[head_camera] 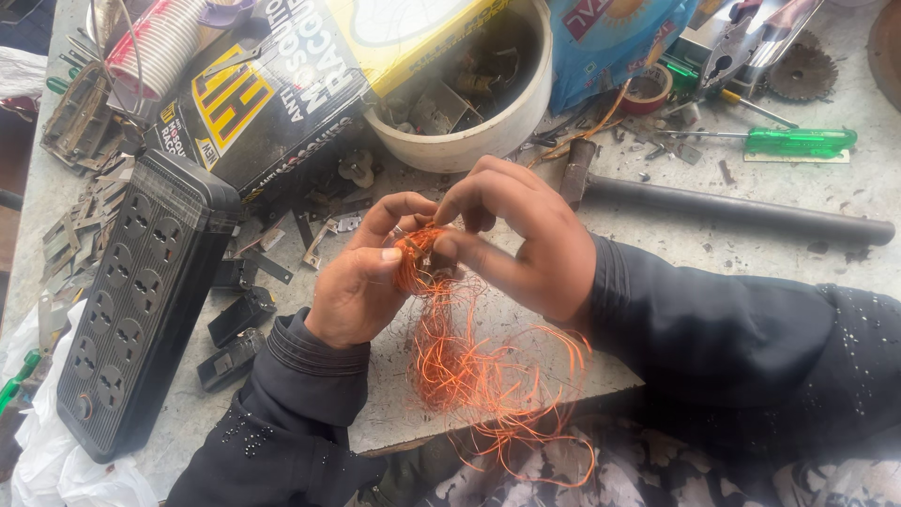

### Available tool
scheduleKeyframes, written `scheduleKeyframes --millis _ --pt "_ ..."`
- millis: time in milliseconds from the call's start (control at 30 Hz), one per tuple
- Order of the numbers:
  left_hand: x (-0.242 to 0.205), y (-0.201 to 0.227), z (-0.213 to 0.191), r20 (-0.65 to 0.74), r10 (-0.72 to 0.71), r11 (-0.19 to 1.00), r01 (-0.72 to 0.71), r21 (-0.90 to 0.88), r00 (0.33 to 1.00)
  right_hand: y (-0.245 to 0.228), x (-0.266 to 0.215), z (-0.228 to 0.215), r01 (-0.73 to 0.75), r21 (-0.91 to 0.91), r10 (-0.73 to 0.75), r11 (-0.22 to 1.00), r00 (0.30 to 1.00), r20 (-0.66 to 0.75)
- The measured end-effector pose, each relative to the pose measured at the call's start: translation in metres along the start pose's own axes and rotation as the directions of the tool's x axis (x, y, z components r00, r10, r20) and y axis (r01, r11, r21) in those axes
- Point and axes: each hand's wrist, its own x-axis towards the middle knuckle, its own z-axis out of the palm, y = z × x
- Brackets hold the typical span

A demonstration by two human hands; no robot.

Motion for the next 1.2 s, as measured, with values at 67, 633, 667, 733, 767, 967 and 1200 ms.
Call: scheduleKeyframes --millis 67,633,667,733,767,967,1200 --pt "-0.002 -0.003 -0.002 -0.017 0.059 0.998 -0.059 0.001 0.998 -0.001 0.0 0.0 0.059 -0.029 -0.059 0.998 0.998 0.008" --pt "-0.006 -0.002 0.017 -0.011 0.362 0.822 -0.314 0.475 0.932 0.04 -0.002 0.012 -0.411 0.535 0.322 0.738 0.911 0.257" --pt "-0.006 -0.002 0.017 -0.011 0.375 0.808 -0.322 0.494 0.927 0.041 -0.003 0.012 -0.405 0.495 0.33 0.768 0.914 0.236" --pt "-0.006 -0.004 0.016 -0.017 0.404 0.789 -0.339 0.512 0.915 0.04 -0.006 0.012 -0.394 0.411 0.344 0.822 0.919 0.195" --pt "-0.005 -0.005 0.016 -0.025 0.418 0.785 -0.348 0.512 0.908 0.039 -0.006 0.011 -0.378 0.417 0.322 0.826 0.925 0.201" --pt "-0.004 -0.007 0.014 -0.064 0.424 0.858 -0.379 0.346 0.903 0.023 -0.005 0.005 0.023 0.094 -0.029 0.995 0.998 0.064" --pt "-0.003 -0.008 0.01 -0.146 0.437 0.892 -0.407 0.198 0.888 0.004 -0.004 0.006 0.498 -0.496 -0.459 0.711 0.863 0.209"
